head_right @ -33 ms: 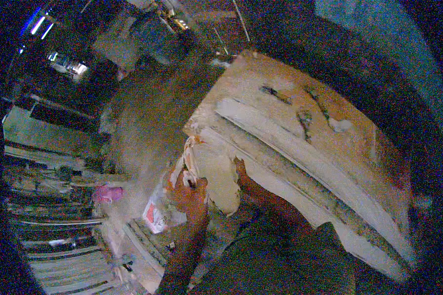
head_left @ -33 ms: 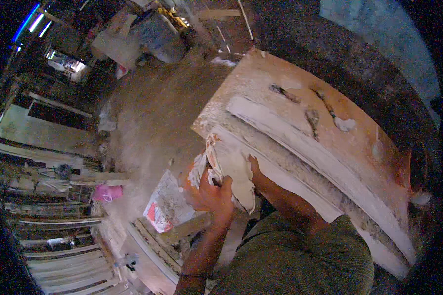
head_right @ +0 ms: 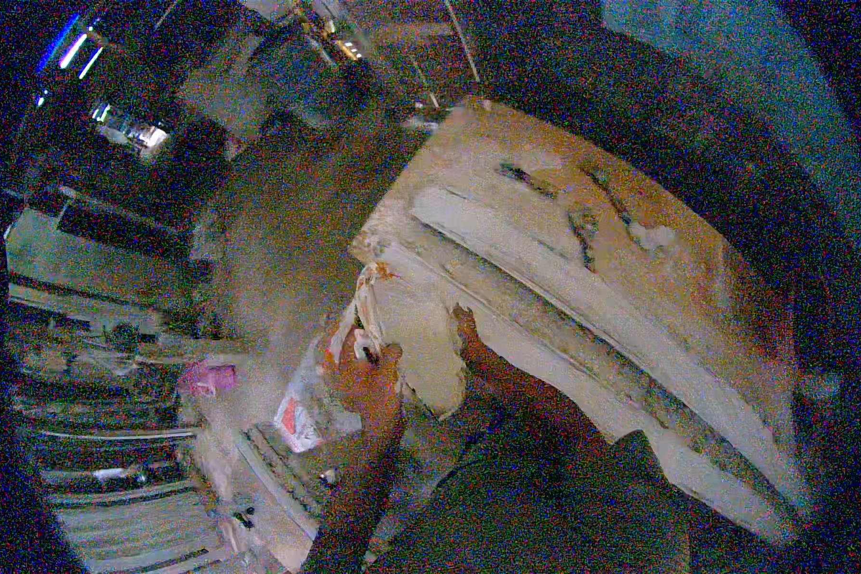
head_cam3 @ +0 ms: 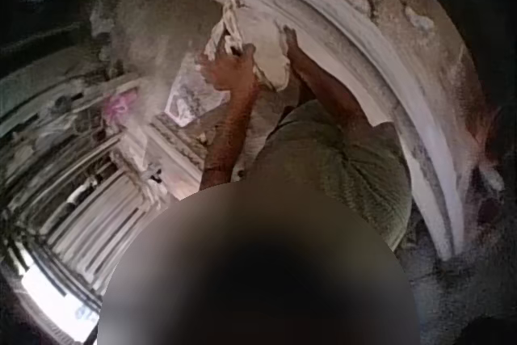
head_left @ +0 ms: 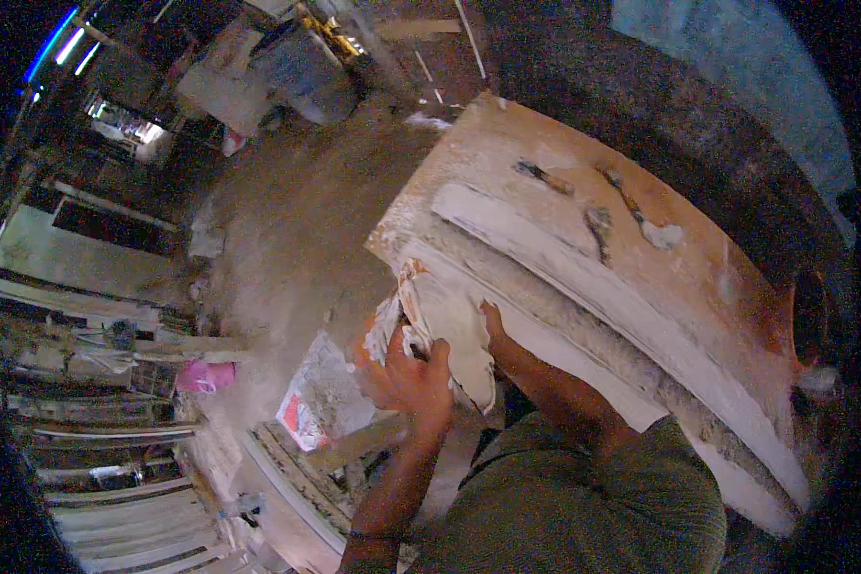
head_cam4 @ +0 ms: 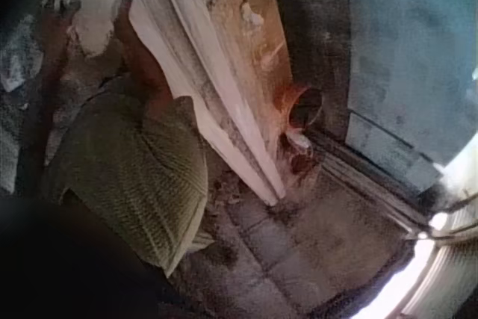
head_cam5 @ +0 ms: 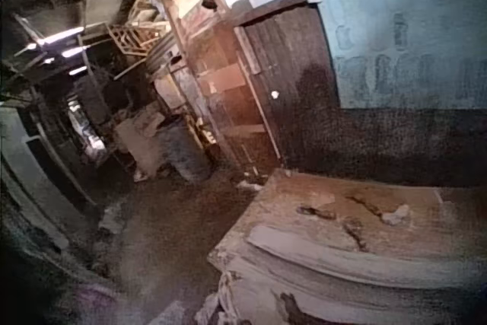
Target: The person repeatedly scoops a white paste from a bucket and spreads it by hand onto long white rectangular panels resting on a workbench. The person works along the length of the panels, smoothing the surface with their hands.
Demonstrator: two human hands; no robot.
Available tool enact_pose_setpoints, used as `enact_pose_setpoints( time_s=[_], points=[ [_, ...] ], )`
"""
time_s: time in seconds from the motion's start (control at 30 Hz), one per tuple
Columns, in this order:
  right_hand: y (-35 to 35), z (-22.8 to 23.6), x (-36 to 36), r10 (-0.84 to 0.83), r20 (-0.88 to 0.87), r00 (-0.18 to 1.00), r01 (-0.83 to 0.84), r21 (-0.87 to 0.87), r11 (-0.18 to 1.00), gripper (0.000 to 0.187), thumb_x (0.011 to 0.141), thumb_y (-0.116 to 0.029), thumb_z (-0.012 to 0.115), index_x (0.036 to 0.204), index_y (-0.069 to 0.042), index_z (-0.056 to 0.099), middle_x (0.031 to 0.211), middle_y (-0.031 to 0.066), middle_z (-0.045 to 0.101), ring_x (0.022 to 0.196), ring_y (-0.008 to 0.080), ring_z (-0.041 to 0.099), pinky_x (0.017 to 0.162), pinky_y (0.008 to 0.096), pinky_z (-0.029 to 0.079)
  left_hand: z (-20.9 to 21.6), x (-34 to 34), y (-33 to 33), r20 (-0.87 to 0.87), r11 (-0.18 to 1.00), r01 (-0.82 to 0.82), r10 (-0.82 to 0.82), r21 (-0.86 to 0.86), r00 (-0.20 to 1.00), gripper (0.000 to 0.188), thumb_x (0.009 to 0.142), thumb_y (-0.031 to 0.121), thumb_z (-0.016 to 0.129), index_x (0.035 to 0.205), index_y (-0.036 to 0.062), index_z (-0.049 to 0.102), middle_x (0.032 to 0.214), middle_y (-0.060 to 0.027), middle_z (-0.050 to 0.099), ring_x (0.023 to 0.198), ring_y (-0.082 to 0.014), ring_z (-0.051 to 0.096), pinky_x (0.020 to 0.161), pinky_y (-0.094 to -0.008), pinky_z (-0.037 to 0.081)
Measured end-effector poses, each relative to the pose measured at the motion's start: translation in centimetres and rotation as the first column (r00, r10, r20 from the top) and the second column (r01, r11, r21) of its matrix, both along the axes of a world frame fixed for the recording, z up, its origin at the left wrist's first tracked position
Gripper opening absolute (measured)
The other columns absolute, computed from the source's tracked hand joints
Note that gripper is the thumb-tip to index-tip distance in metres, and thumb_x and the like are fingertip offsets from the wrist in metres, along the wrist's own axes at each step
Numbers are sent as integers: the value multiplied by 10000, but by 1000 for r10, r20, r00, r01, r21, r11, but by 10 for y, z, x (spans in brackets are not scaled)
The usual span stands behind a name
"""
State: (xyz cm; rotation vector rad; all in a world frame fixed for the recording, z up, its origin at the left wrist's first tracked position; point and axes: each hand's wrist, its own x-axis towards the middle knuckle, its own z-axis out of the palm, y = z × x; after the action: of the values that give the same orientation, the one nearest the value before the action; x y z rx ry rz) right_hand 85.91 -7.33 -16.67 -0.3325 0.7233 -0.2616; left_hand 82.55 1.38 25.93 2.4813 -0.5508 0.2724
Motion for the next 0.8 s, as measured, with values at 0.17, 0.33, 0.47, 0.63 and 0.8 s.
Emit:
enact_pose_setpoints(
  time_s=[0.17,0.33,0.47,0.63,0.8],
  points=[
    [-13,-16,-107,-68,98,993,59,91,994,384,977,-400,580,1218,-117,675,1237,127,693,1065,348,656,917,513,522,0,-103,-10,-527,919,-32,-197,-393,827,633,858,17,694,1432,-88,447,1346,-240,602,1180,-327,622,1040,-403,488],
    [-25,-16,-224,-90,40,995,87,72,994,391,979,-401,570,1223,-114,674,1228,132,696,1056,347,662,912,511,528,1,-222,-29,-565,917,26,-267,-397,781,596,885,2,658,1430,-93,437,1332,-223,615,1164,-309,636,1023,-371,499],
    [-34,-14,-314,-84,19,996,82,68,994,397,980,-402,561,1227,-112,672,1221,135,698,1049,347,667,908,509,533,-23,-312,-45,-552,854,70,-394,-516,735,555,884,-12,632,1404,-94,457,1328,-210,621,1190,-303,626,1034,-365,489],
    [-33,-22,-440,-62,-6,998,62,74,995,404,982,-403,551,1233,-109,671,1212,139,701,1041,346,673,903,507,540,-42,-443,-44,-527,848,57,-378,-526,762,508,845,-7,627,1338,-91,532,1299,-212,641,1215,-308,616,1029,-380,484],
    [-67,-43,-585,-79,-53,995,83,92,992,412,983,-404,540,1238,-107,669,1203,144,704,1032,345,680,898,505,546,-66,-576,-100,-540,903,109,-342,-416,769,482,853,26,639,1318,-78,564,1244,-214,674,1185,-317,640,1035,-395,482]
  ],
)
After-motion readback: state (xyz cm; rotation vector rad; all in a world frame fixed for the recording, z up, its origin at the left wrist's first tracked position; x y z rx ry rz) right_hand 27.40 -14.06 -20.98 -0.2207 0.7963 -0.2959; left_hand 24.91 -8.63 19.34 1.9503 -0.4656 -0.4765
